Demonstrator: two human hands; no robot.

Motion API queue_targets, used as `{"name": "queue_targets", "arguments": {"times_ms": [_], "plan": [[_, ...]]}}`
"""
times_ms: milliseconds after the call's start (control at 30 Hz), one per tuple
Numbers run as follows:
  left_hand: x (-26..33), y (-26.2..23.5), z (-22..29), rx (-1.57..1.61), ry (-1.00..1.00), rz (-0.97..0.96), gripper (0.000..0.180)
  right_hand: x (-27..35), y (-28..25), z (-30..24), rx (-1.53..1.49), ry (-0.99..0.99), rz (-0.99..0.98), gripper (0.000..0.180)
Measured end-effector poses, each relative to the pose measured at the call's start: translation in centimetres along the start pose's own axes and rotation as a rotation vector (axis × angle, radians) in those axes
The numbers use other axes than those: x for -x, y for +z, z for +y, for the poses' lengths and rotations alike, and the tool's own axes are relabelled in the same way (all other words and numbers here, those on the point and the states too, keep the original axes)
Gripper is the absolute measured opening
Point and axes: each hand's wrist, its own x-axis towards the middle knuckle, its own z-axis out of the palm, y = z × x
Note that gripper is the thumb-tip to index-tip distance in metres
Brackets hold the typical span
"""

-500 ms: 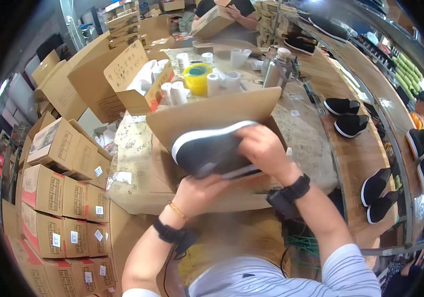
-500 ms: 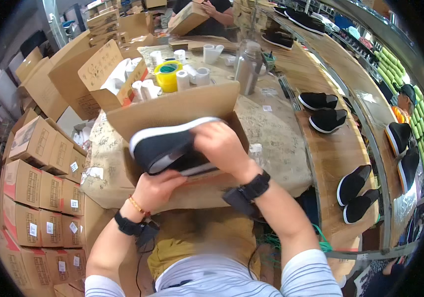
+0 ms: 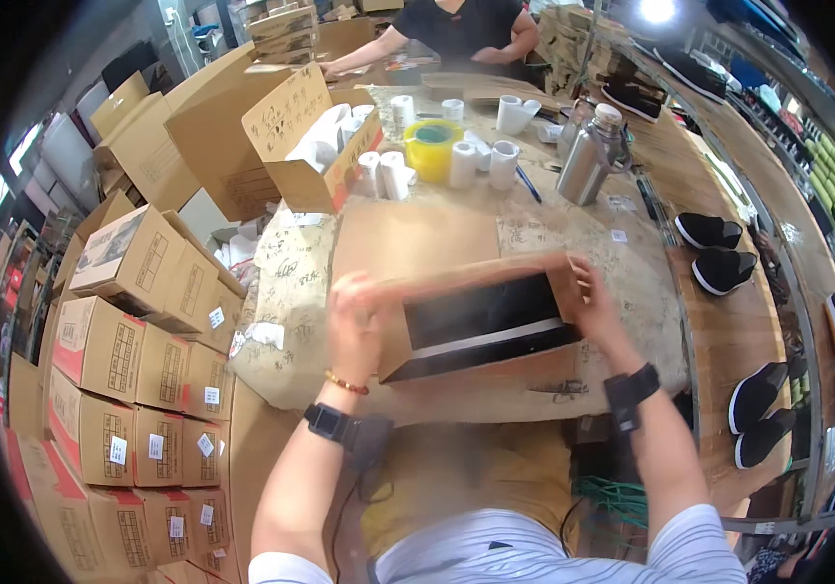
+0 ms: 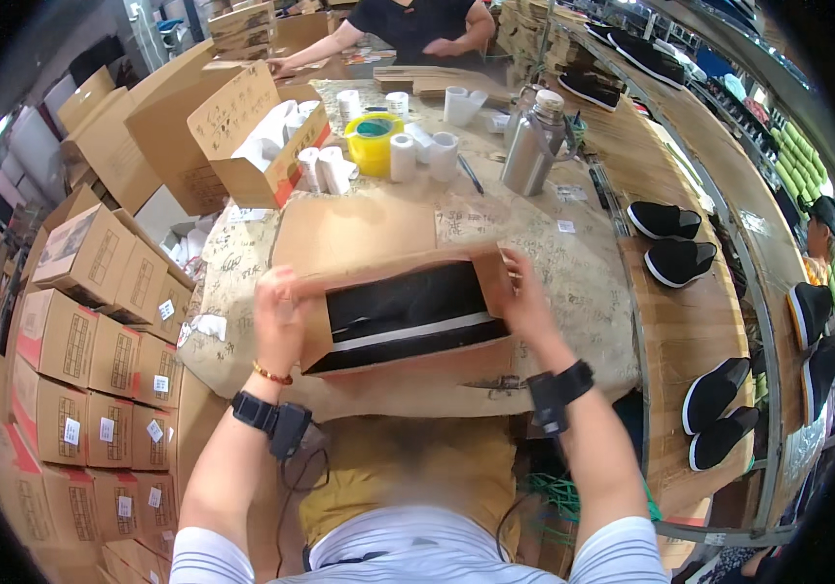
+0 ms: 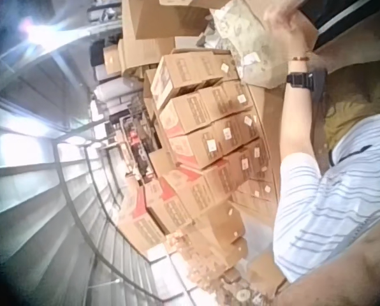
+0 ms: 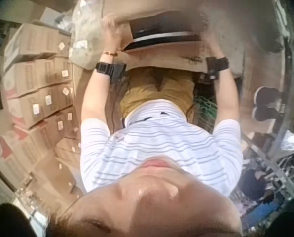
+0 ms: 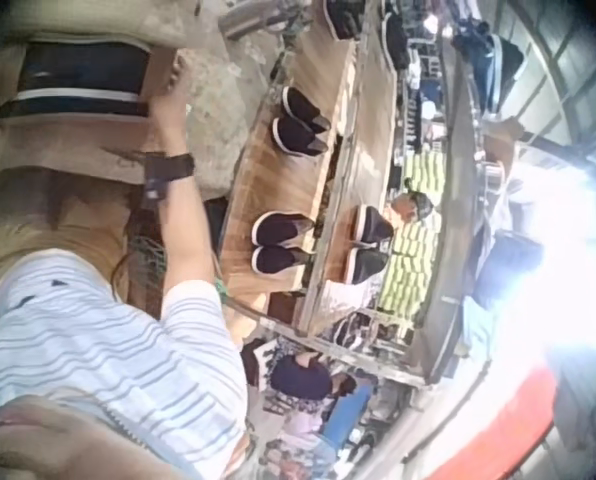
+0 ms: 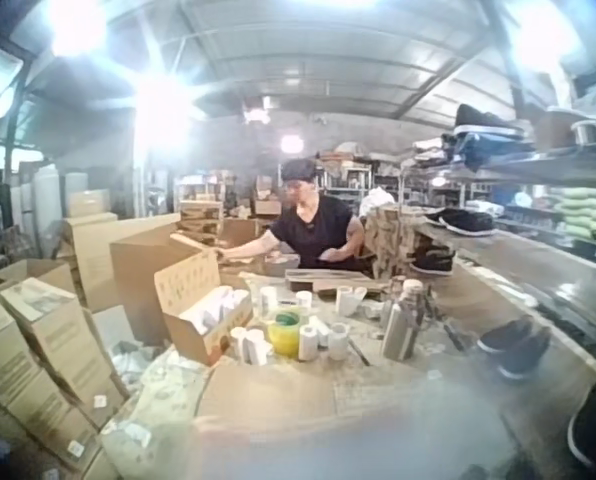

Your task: Packing shoes into boxes and applying labels to the boxes in a manufacturing facility.

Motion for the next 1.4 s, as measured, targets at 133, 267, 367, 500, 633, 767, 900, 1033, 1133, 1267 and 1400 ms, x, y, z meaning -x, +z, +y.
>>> {"name": "queue_targets", "arguments": {"times_ms": [133, 267, 367, 500, 633, 767, 900, 1033, 1133, 1267, 1400], "plan": [[0.0, -2.8, 1.3, -0.527, 0.331, -0.09, 0.021, -3.3, -3.1, -2.5, 0.1, -0.016, 0.003, 0.049], [-2.8, -3.9, 4.4, -0.611, 0.348, -0.572, 0.038, -3.2, -1.6, -9.0, 0.628, -0.618, -0.721, 0.084], [-2.4, 0.1, 7.8, -0.873, 0.185, -0.832, 0.104, -3.2, -0.5, -9.2, 0.841, -0.642, -0.741, 0.102], [-4.1, 0.0, 8.1, -0.761, 0.138, -0.888, 0.096, -5.0, -0.7, -8.7, 0.558, -0.532, -0.775, 0.106], [-1.5, 1.1, 7.4, -0.775, 0.271, -0.64, 0.09, -2.7, 0.2, -6.4, 0.636, -0.68, -0.595, 0.087], [0.4, 1.8, 7.0, -0.542, 0.305, -0.317, 0.077, -0.5, 0.4, -0.3, 0.037, -0.414, -0.284, 0.064], [5.2, 1.6, 3.8, 0.165, -0.211, 0.209, 0.083, 2.0, 0.3, 3.0, -0.755, 0.269, -0.126, 0.059], [9.8, -2.7, 5.7, 0.963, -0.704, -0.066, 0.093, 5.1, -0.5, 1.6, -0.966, 0.327, -0.464, 0.062], [16.4, -10.2, 8.7, 0.942, -0.68, -0.066, 0.092, 7.6, 2.4, -0.2, -0.939, 0.283, -0.647, 0.065], [26.9, -20.9, 17.1, 0.879, -1.092, 0.269, 0.077, 14.0, 12.6, -8.4, -0.968, 0.086, -0.942, 0.077], [42.4, -30.7, 27.4, 0.429, -1.113, 0.799, 0.088, 21.1, 21.7, -20.3, -0.963, -0.3, -1.31, 0.096]]}}
